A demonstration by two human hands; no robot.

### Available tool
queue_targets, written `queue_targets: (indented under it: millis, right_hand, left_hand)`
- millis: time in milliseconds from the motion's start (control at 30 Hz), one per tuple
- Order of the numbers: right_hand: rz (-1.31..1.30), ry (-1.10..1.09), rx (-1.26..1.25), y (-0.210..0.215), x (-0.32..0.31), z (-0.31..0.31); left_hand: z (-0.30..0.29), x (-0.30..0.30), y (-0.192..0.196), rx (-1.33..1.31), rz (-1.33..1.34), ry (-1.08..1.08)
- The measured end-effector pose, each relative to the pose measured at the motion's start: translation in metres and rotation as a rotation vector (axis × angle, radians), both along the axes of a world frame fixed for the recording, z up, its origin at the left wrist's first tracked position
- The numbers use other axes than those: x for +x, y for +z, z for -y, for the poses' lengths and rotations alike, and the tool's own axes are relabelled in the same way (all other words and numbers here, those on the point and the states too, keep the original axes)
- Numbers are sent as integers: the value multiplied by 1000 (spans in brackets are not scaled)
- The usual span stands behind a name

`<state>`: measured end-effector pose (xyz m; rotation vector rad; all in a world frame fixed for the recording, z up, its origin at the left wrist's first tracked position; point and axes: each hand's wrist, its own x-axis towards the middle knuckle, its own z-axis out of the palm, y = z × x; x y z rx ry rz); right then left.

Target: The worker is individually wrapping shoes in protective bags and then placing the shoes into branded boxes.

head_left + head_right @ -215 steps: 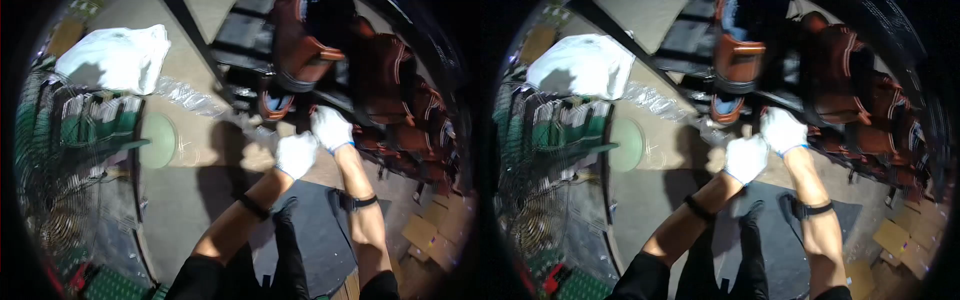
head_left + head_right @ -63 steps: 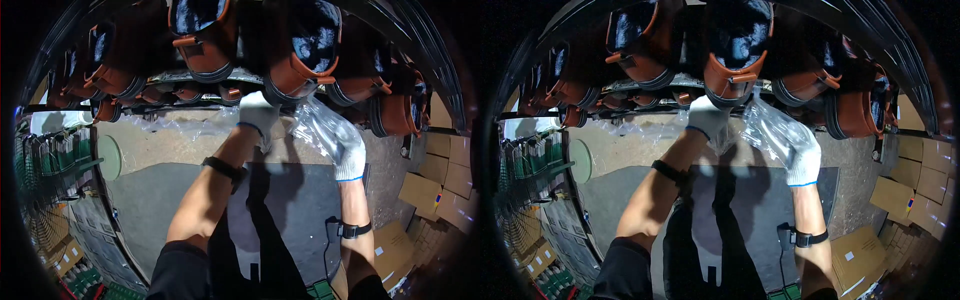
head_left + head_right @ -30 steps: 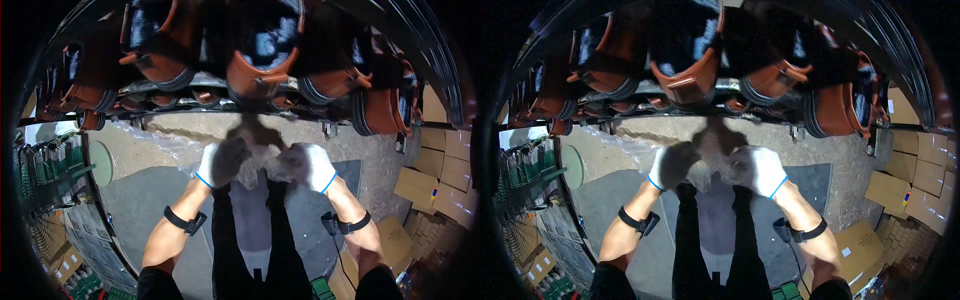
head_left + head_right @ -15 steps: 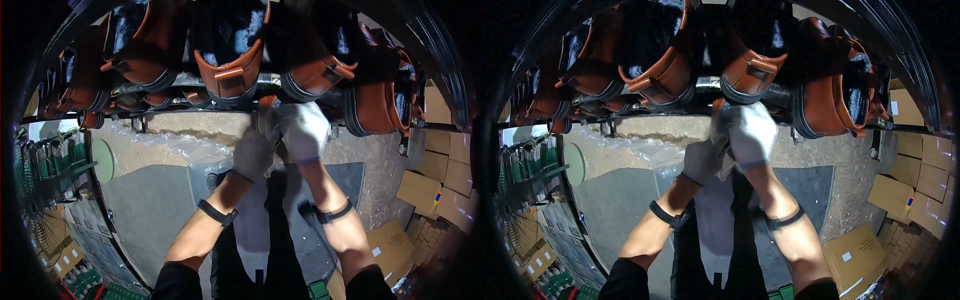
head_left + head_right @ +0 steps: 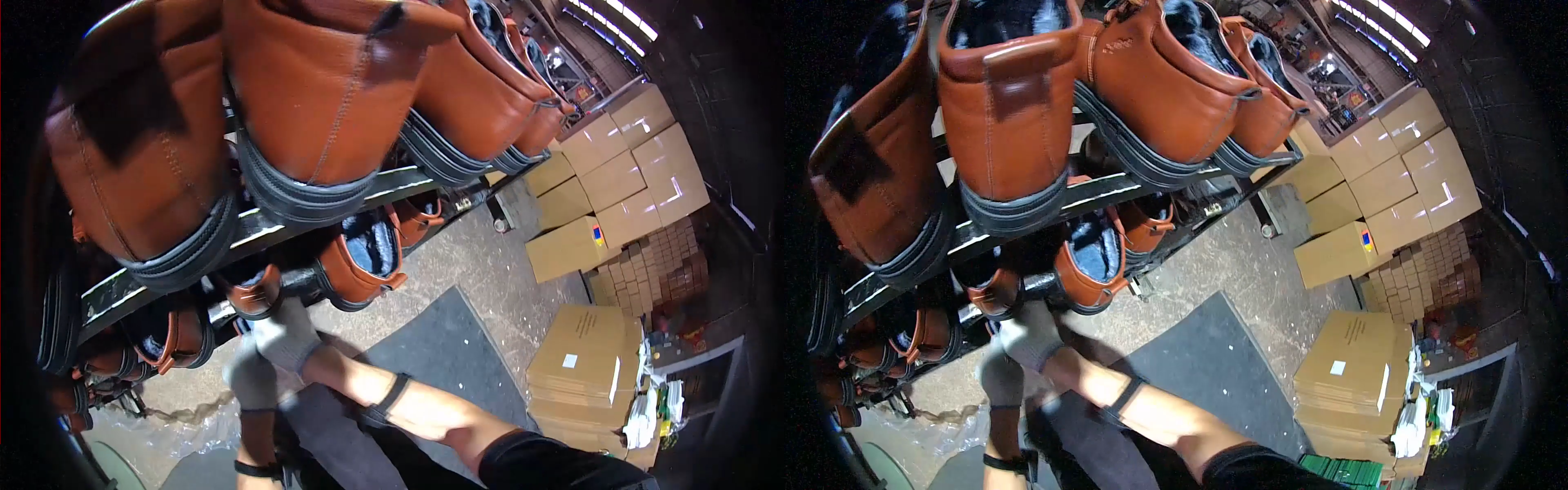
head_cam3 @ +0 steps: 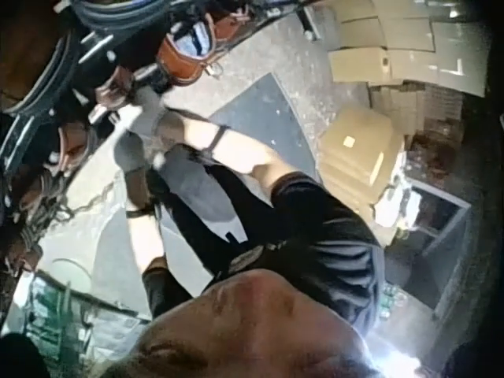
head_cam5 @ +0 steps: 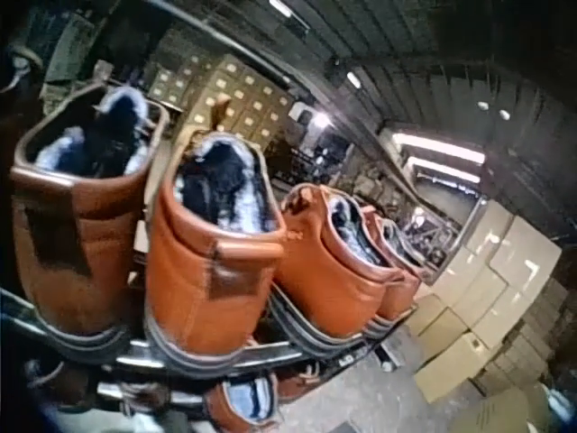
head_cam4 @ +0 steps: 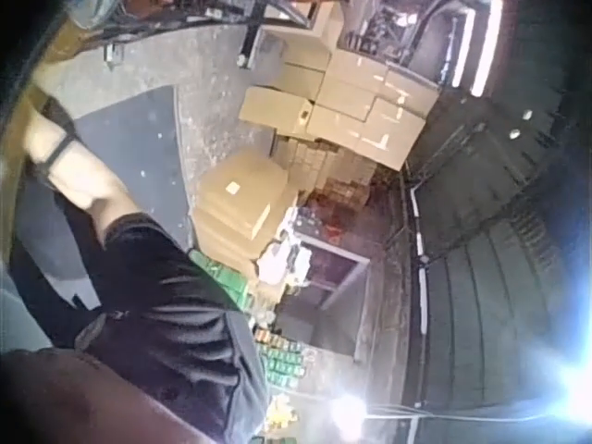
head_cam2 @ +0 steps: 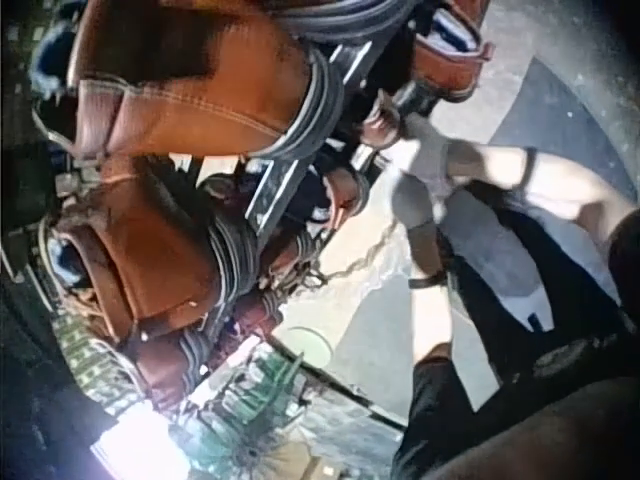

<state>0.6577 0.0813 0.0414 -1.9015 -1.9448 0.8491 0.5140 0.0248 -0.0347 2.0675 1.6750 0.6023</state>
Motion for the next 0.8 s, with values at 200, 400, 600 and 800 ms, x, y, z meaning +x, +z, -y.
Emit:
queue_targets:
  millis: [200,400,600,800]
  right_hand:
    - [-157,254,224,-22,66,50]
    - [192,605,-343,67,134,57]
    - [-571,-865,80,29,330,132]
    - [-1224,-861,-182,48,211,75]
  left_hand:
    - [-37,26,94,-111,551,-277]
    - [37,10,71,-152,34,-279]
    - [-58,85,56,289,178,-220]
    - [-53,127,-41,381,-173,-92]
